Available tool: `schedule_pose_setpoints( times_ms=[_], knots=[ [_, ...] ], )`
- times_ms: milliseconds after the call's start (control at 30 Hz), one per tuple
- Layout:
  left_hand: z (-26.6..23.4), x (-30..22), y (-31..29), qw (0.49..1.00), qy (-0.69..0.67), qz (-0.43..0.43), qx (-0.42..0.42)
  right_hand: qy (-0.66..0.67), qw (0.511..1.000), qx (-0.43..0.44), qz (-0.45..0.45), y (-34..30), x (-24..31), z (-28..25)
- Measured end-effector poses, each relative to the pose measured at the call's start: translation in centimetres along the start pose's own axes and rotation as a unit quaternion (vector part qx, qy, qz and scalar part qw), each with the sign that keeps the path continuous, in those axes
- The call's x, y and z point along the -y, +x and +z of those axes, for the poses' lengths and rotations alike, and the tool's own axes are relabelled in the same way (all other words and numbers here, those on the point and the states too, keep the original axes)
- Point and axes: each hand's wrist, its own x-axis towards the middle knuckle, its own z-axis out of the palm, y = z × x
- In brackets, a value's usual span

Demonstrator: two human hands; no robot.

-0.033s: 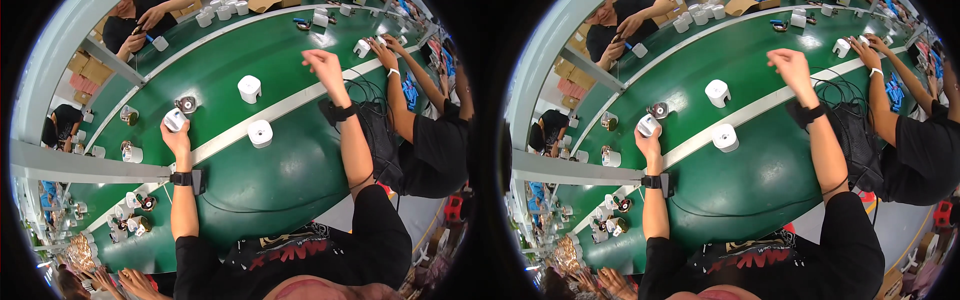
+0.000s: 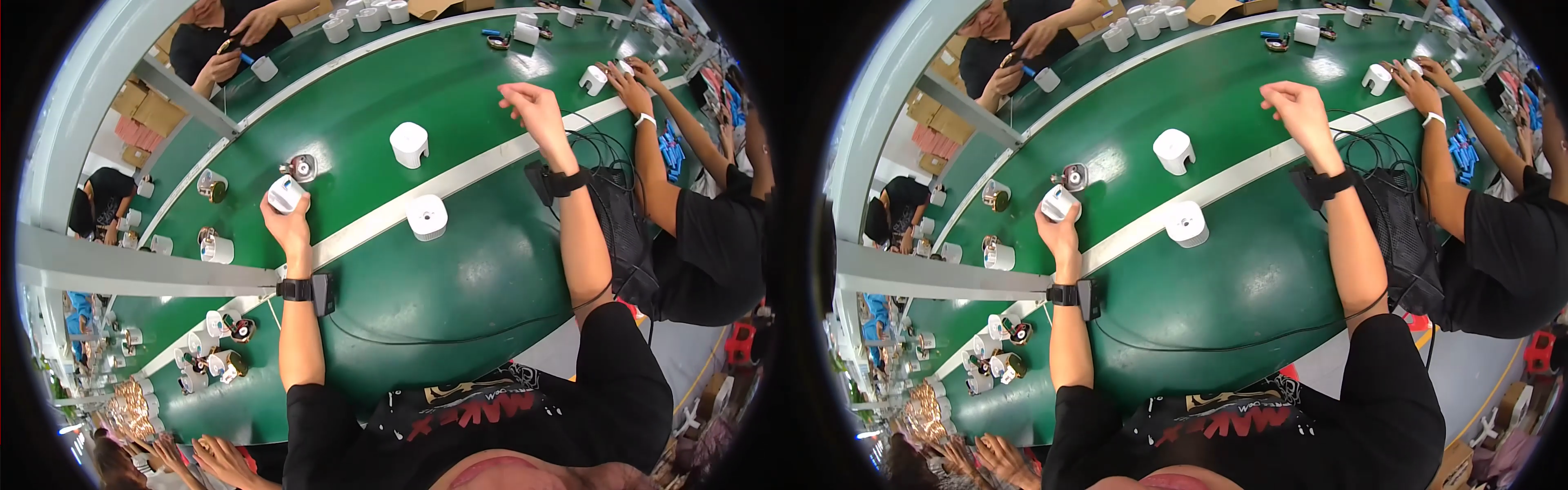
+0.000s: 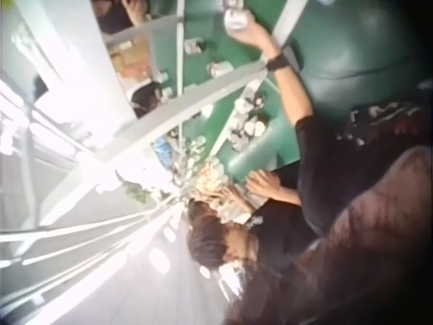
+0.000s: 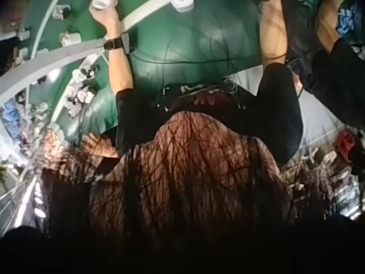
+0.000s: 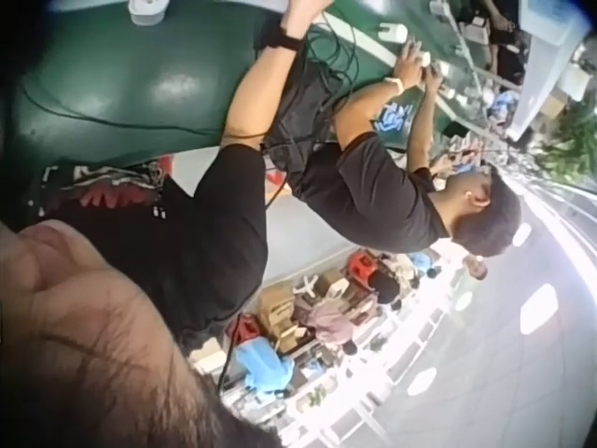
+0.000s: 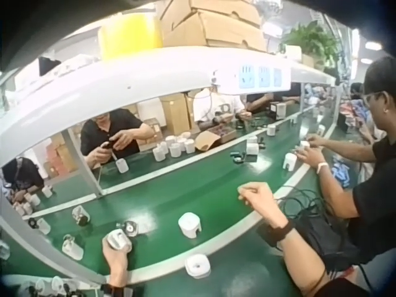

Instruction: The person assembles electronic devices by picking up a white housing, inserting a blue battery, and fitting a gold-colored component into the housing. The assembled unit is then placed back onto the green conveyor belt as the process repeats.

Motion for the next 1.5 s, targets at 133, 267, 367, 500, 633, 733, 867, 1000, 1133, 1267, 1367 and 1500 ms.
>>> schedule_pose_setpoints(
  times_ms=[133,267,367,500,633,733,867,1000,1133,1267,1367,1500],
  knots=[
    [-0.6,-0.1,-0.5,0.994,0.097,0.048,0.026,-0.066,0.991,0.119,0.022,-1.2,0.1,2.0],
    [-2.3,-0.6,-0.9,0.996,0.077,0.024,0.05,-0.133,0.956,0.176,-0.193,-3.2,0.1,7.5],
    [-1.6,-2.6,-2.1,0.984,0.151,0.088,-0.032,-0.168,0.923,0.155,-0.309,-3.0,-0.6,10.9],
    [-0.9,-6.5,-3.8,0.929,0.233,0.279,-0.07,-0.185,0.914,0.202,-0.299,-2.5,-1.9,12.5],
    [0.2,-8.9,-6.7,0.889,0.277,0.364,0.02,-0.147,0.948,0.268,-0.09,-2.5,0.9,11.4],
    [1.5,-9.6,-8.1,0.9,0.209,0.361,0.132,-0.119,0.951,0.254,-0.134,-3.2,2.2,10.1],
    [3.0,-12.2,-9.2,0.885,0.112,0.384,0.236,0.058,0.951,0.298,-0.06,-6.3,4.9,9.9],
    [2.1,-13.2,-9.4,0.857,0.109,0.38,0.33,-0.016,0.928,0.341,-0.152,-9.4,6.8,11.0],
    [2.3,-11.9,-8.5,0.893,0.053,0.366,0.255,-0.021,0.931,0.308,-0.196,-10.1,7.3,11.1],
    [1.7,-10.1,-8.6,0.916,0.046,0.312,0.248,-0.014,0.934,0.312,-0.175,-9.5,6.5,10.3],
    [1.7,-7.9,-9.3,0.942,0.021,0.183,0.28,-0.098,0.899,0.387,-0.178,-9.1,4.9,9.5],
    [2.2,-7.5,-10.7,0.921,0.034,0.132,0.364,-0.099,0.851,0.502,-0.119,-9.2,4.3,9.7]
  ],
)
